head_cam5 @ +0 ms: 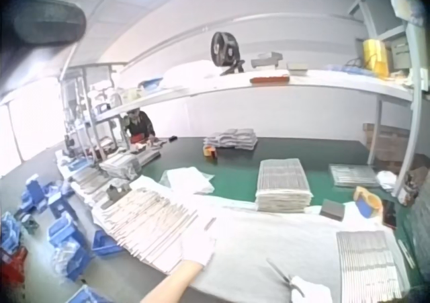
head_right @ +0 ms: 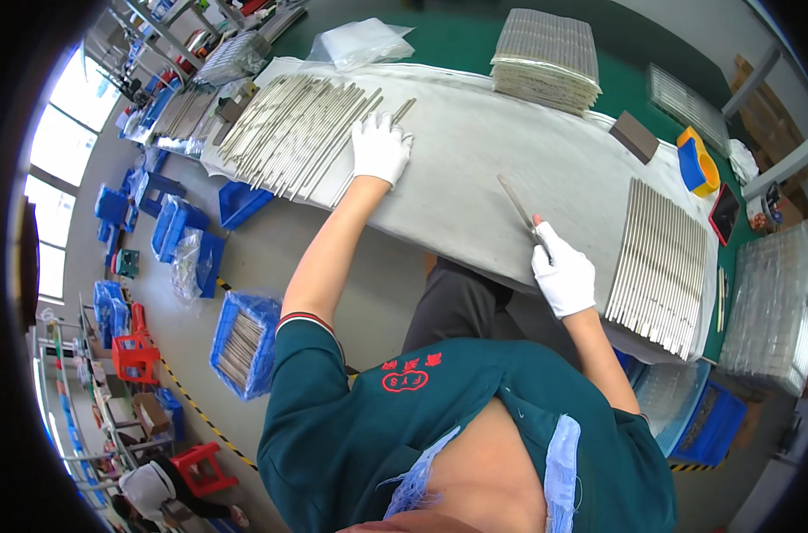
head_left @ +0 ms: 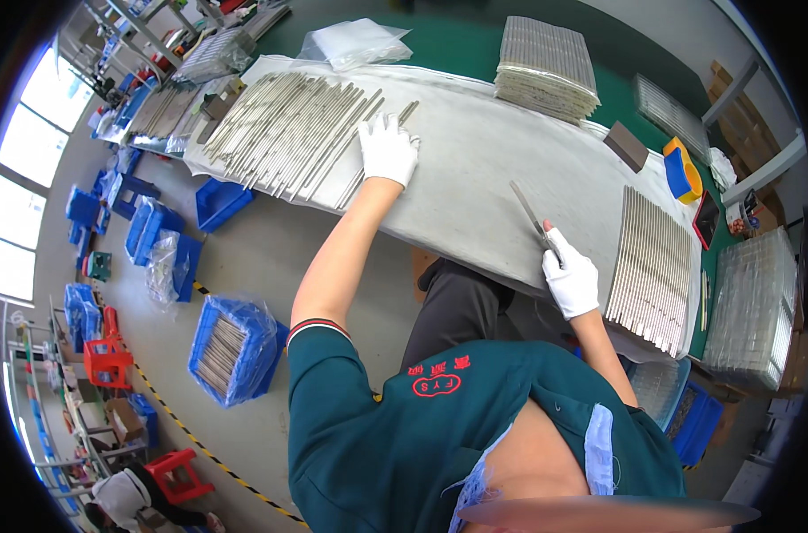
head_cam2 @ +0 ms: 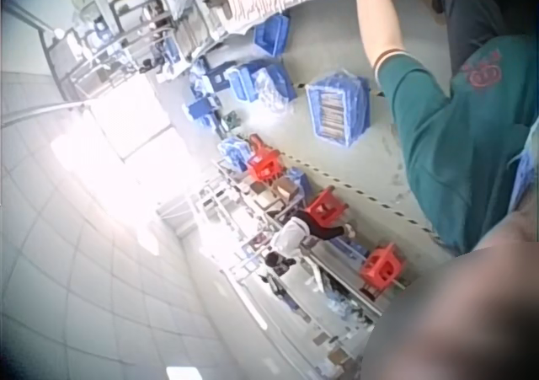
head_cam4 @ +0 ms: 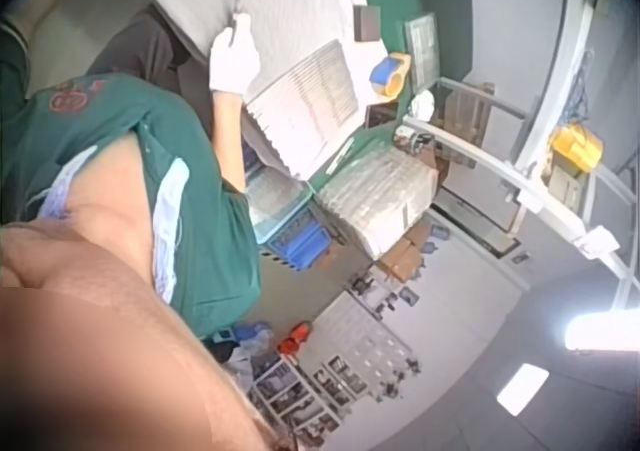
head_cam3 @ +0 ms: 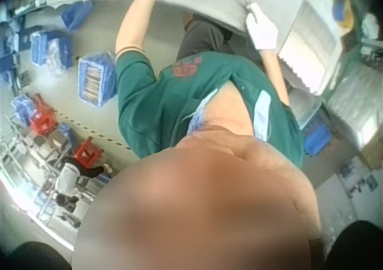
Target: Scraping the ends of thin metal rods with a file and organizing them into a stack on a workbench.
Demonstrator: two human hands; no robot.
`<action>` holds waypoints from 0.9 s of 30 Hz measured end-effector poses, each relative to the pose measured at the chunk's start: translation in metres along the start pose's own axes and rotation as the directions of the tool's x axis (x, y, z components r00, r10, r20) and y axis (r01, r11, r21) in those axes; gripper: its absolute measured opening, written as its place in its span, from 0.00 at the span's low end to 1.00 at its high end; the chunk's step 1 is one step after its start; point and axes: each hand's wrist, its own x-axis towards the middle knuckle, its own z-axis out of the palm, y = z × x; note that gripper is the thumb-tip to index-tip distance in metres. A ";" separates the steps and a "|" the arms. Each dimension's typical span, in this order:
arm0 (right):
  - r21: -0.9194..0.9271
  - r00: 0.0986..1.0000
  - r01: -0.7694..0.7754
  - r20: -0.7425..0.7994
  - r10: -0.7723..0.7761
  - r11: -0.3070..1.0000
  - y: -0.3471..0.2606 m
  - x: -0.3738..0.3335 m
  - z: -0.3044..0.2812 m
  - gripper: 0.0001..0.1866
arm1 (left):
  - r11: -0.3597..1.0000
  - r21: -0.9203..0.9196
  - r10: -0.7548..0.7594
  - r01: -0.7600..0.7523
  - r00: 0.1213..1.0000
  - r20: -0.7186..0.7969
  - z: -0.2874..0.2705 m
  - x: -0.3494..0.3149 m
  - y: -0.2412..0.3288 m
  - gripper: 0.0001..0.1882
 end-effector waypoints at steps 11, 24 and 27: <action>0.031 1.000 0.012 -0.016 -0.011 0.999 -0.001 -0.001 0.000 0.21 | 0.996 -0.013 -0.089 0.091 0.989 0.116 0.001 -0.023 -0.076 0.18; 0.007 1.000 -0.018 0.007 0.018 1.000 -0.003 0.000 -0.002 0.21 | 0.999 -0.009 -0.031 0.031 0.999 0.029 -0.013 -0.027 -0.061 0.17; 0.005 0.999 -0.031 0.023 0.031 1.000 -0.004 -0.001 -0.003 0.21 | 0.968 -0.229 -0.068 0.101 0.987 0.148 -0.019 -0.021 -0.036 0.17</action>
